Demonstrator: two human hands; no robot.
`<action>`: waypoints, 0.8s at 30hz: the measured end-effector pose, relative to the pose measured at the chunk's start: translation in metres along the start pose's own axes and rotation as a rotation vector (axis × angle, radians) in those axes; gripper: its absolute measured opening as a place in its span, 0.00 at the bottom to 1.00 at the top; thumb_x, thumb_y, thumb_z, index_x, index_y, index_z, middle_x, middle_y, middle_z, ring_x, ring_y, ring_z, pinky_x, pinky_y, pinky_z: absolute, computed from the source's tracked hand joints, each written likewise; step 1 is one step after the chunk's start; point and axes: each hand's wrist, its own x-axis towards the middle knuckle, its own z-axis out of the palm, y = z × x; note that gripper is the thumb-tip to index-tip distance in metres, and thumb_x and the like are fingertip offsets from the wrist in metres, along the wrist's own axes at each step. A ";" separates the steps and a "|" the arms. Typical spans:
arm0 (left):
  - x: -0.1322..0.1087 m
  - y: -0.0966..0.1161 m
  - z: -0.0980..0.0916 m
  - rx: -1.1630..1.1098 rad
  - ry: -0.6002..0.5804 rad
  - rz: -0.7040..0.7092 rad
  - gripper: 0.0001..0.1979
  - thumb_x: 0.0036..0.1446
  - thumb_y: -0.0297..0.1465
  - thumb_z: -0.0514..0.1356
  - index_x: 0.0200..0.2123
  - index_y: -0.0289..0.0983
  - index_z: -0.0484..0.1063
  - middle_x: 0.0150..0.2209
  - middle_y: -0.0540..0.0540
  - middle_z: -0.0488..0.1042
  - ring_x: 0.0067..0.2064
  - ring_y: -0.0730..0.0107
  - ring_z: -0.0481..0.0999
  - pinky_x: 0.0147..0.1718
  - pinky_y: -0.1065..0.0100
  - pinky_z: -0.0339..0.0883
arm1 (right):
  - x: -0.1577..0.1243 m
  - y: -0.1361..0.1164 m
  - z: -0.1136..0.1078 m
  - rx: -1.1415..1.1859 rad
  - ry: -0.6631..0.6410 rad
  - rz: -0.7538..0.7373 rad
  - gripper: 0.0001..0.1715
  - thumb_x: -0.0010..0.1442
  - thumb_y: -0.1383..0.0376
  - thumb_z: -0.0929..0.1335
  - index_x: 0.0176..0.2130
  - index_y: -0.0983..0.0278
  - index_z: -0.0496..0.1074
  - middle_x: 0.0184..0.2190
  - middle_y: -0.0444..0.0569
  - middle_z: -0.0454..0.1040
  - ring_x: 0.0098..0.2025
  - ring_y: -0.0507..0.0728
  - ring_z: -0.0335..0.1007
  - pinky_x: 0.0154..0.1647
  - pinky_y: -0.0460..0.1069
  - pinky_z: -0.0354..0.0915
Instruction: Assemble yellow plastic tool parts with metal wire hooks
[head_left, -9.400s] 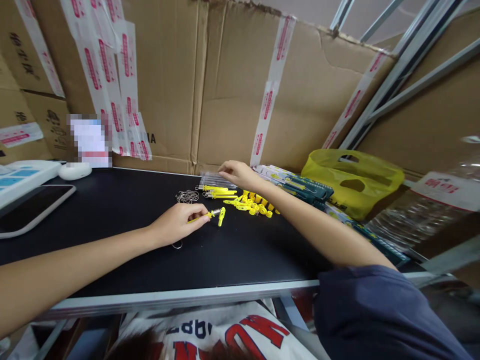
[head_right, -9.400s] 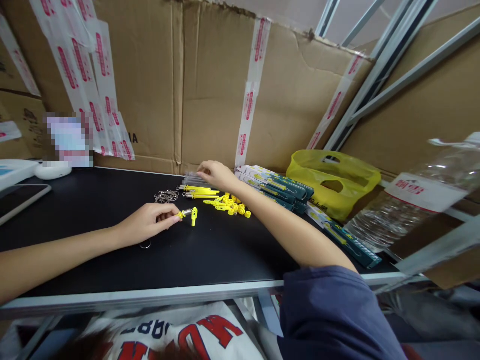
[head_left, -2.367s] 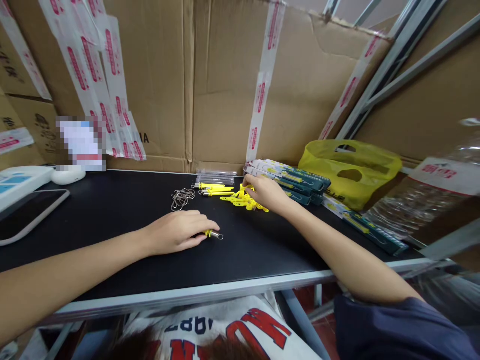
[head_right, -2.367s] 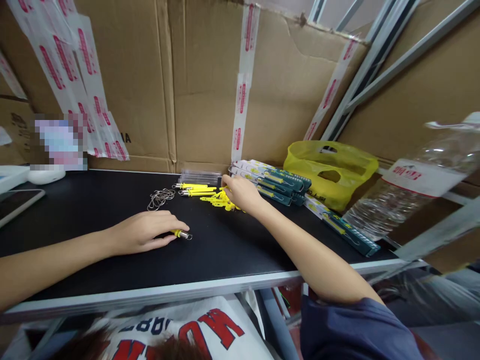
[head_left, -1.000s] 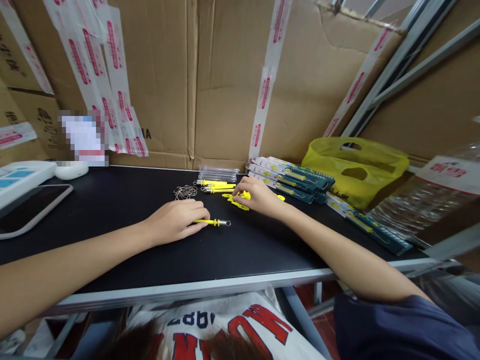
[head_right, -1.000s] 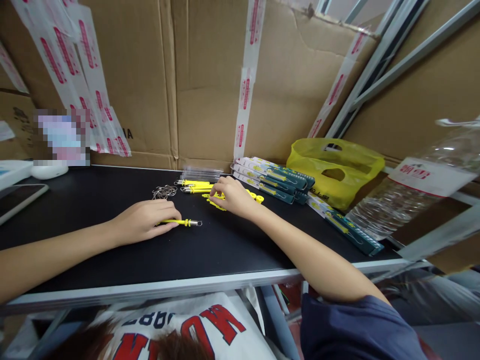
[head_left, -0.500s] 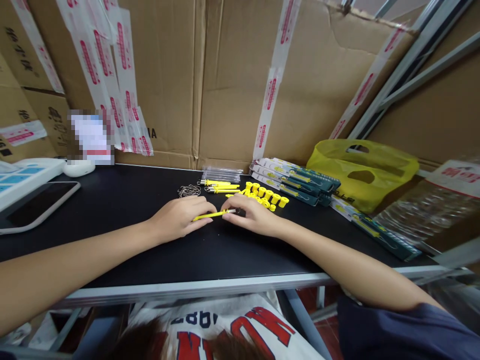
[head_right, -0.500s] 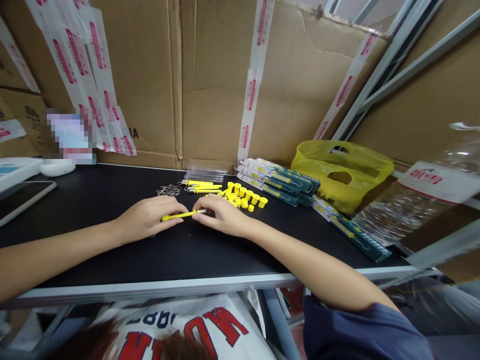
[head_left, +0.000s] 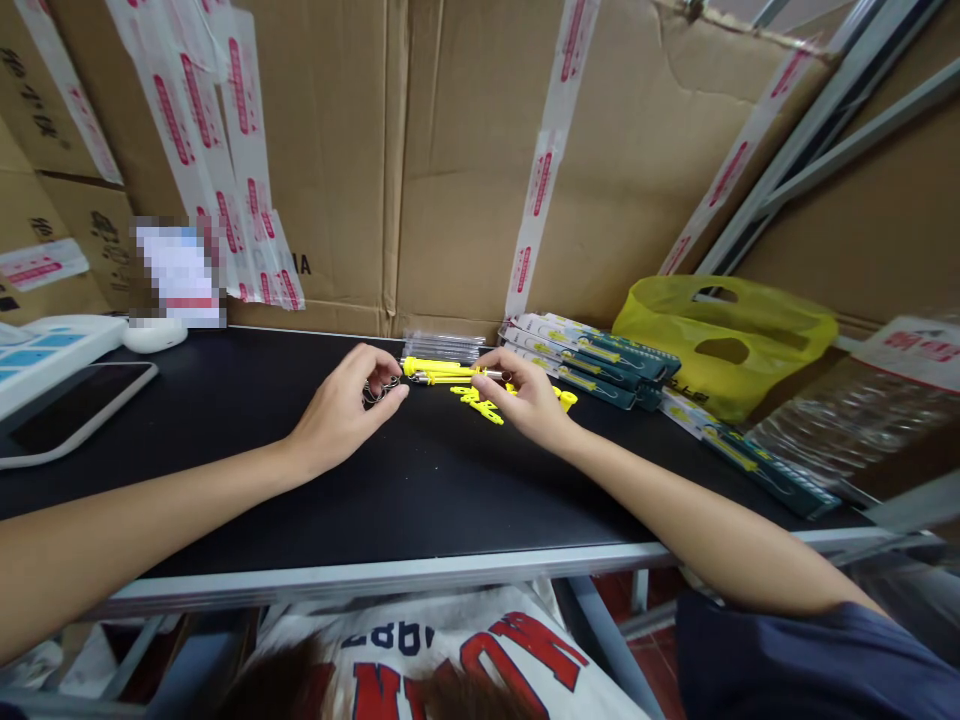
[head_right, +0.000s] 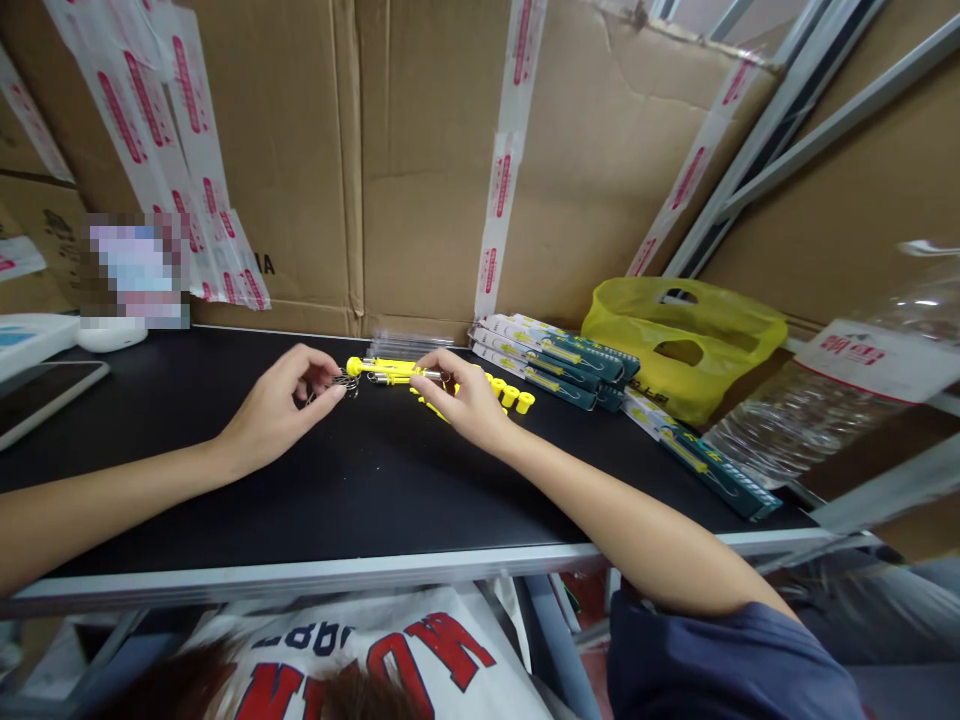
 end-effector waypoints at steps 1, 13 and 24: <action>-0.001 0.001 0.001 -0.075 -0.074 -0.036 0.12 0.61 0.38 0.53 0.38 0.35 0.68 0.33 0.48 0.70 0.33 0.72 0.71 0.32 0.70 0.66 | -0.002 -0.001 0.001 -0.079 0.033 -0.069 0.13 0.61 0.55 0.64 0.36 0.63 0.67 0.29 0.47 0.70 0.29 0.52 0.63 0.30 0.47 0.59; 0.001 0.005 0.011 -0.642 -0.348 -0.183 0.17 0.59 0.42 0.55 0.34 0.33 0.69 0.31 0.45 0.74 0.31 0.71 0.73 0.28 0.71 0.68 | -0.019 -0.022 0.019 -0.675 -0.340 -0.668 0.13 0.66 0.61 0.58 0.37 0.58 0.70 0.29 0.48 0.71 0.32 0.55 0.61 0.30 0.52 0.52; -0.009 0.006 0.007 -0.446 -0.413 -0.113 0.15 0.64 0.40 0.45 0.36 0.36 0.64 0.23 0.54 0.57 0.24 0.77 0.57 0.22 0.73 0.53 | -0.017 -0.013 0.020 -0.080 -0.121 -0.218 0.18 0.59 0.64 0.66 0.49 0.62 0.61 0.43 0.52 0.66 0.39 0.55 0.63 0.37 0.50 0.63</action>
